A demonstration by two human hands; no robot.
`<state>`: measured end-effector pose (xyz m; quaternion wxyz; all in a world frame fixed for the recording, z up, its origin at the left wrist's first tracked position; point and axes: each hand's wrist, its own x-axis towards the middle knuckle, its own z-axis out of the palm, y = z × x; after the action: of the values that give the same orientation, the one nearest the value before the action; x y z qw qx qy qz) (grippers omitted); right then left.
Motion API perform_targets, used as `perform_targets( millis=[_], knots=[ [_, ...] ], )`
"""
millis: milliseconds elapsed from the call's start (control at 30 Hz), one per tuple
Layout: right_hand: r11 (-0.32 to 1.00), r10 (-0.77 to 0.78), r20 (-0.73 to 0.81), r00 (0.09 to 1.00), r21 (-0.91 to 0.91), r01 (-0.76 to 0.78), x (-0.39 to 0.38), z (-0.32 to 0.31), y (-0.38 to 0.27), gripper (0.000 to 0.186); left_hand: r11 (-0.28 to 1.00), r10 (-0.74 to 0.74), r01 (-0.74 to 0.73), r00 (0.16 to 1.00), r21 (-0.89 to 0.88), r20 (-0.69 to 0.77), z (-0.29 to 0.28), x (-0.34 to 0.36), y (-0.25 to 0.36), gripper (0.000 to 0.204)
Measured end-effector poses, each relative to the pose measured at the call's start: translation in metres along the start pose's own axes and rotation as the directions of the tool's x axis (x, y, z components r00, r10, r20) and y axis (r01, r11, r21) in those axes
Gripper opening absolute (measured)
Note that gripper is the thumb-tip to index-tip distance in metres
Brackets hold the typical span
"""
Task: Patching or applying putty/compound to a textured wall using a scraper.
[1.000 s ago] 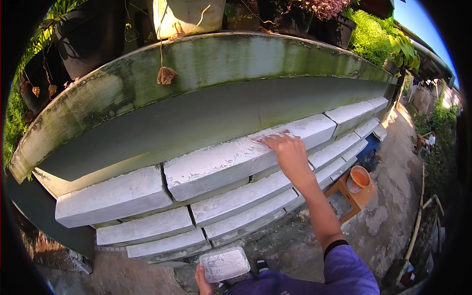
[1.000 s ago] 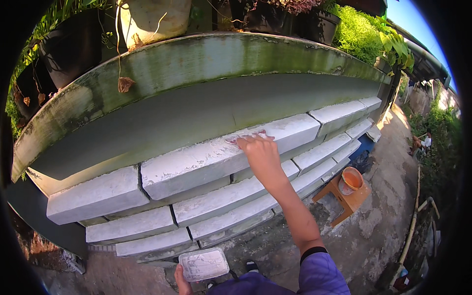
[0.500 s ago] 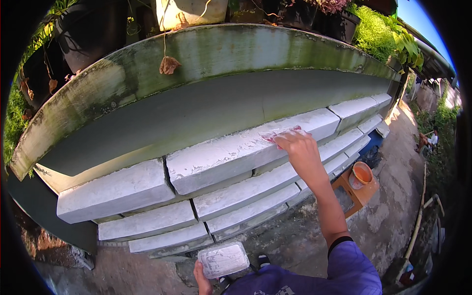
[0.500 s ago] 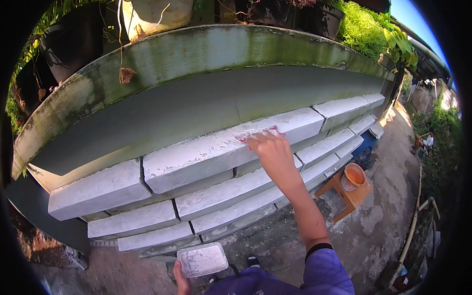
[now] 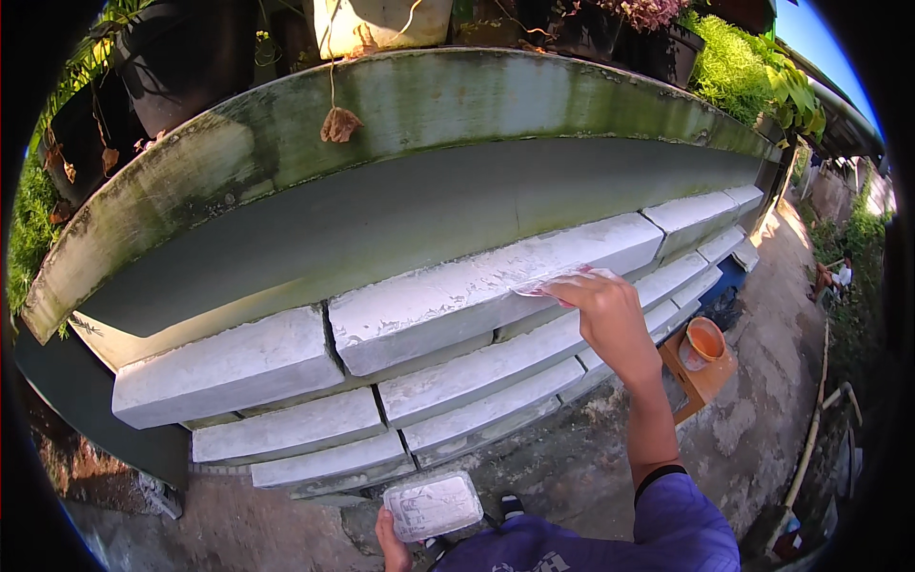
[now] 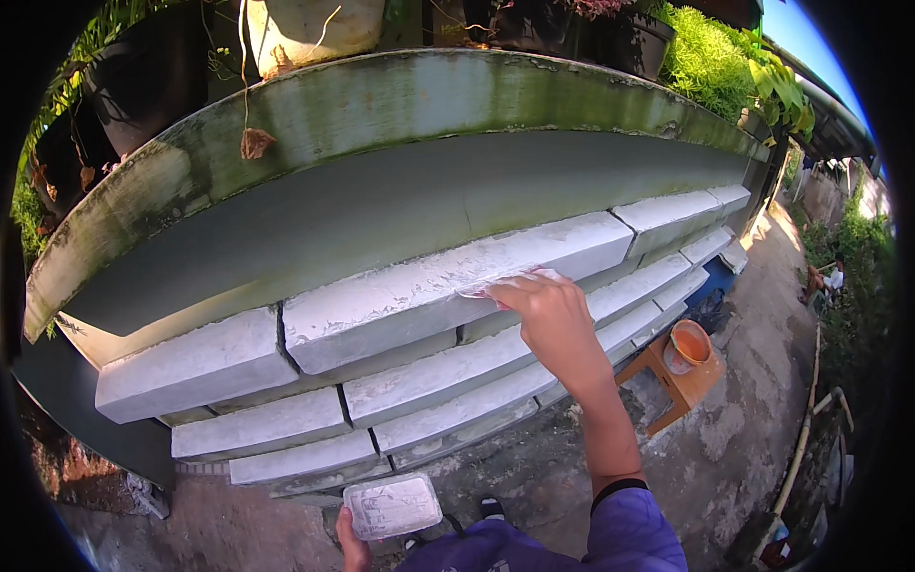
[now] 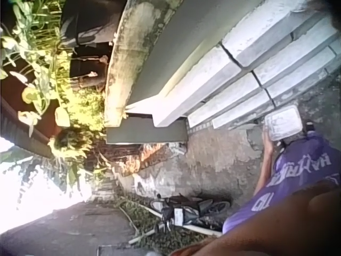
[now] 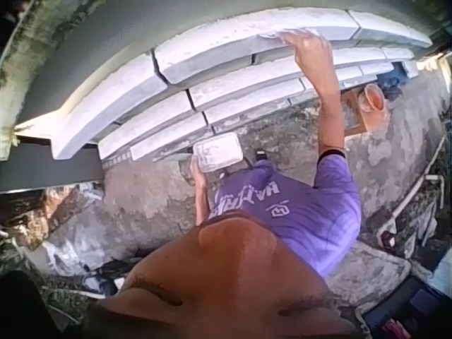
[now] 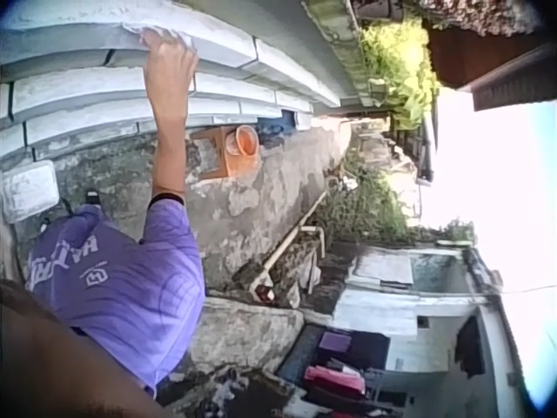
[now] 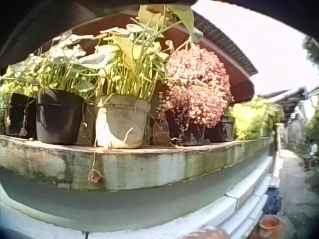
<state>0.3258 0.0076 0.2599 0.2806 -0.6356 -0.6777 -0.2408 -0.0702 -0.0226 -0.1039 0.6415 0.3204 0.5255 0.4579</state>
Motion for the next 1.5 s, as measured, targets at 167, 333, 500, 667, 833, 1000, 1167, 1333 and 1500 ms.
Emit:
perform_targets(
  millis=[167, 333, 500, 667, 833, 1000, 1167, 1333, 1500],
  knots=[
    [0.995, -0.008, -0.213, 0.977, -0.097, -0.013, 0.027, 0.016, 0.028, 0.037, 0.987, 0.062, -0.028, 0.975, -0.156, 0.214, 0.016, -0.007, 0.018, 0.045],
    [0.994, -0.068, -0.071, 0.995, -0.094, 0.061, 0.019, 0.037, 0.001, 0.031, 0.996, 0.065, -0.054, 0.982, -0.066, 0.177, 0.012, -0.014, 0.023, 0.047],
    [0.993, -0.106, -0.092, 0.99, -0.065, 0.1, 0.014, 0.003, -0.029, 0.026, 0.99, 0.087, -0.073, 0.989, -0.117, 0.123, -0.013, 0.011, -0.026, 0.047],
    [0.994, -0.081, -0.096, 0.992, -0.08, 0.073, 0.027, 0.044, -0.004, 0.03, 0.991, 0.032, -0.004, 0.977, -0.135, 0.209, 0.007, -0.015, 0.008, 0.047],
    [0.992, -0.11, -0.109, 0.988, -0.077, 0.102, -0.001, 0.017, -0.04, 0.029, 0.991, 0.05, -0.031, 0.988, -0.128, 0.143, 0.006, -0.028, 0.016, 0.045],
    [0.992, -0.079, -0.165, 0.983, -0.115, 0.061, 0.036, 0.029, -0.024, 0.029, 0.994, 0.048, -0.029, 0.981, -0.106, 0.187, 0.01, -0.026, 0.02, 0.046],
    [0.993, -0.072, -0.087, 0.994, -0.097, 0.064, 0.031, 0.051, -0.019, 0.03, 0.994, 0.042, -0.027, 0.987, -0.102, 0.156, 0.007, -0.023, 0.018, 0.047],
    [1.0, -0.017, -0.076, 0.997, -0.003, 0.017, 0.01, 0.003, -0.035, 0.034, 0.997, 0.065, -0.059, 0.989, -0.049, 0.13, 0.007, -0.03, 0.023, 0.048],
    [0.999, -0.031, -0.156, 0.987, 0.009, 0.033, 0.012, 0.017, -0.034, 0.034, 0.998, 0.045, -0.037, 0.987, -0.053, 0.153, 0.011, -0.032, 0.025, 0.048]
  ],
)
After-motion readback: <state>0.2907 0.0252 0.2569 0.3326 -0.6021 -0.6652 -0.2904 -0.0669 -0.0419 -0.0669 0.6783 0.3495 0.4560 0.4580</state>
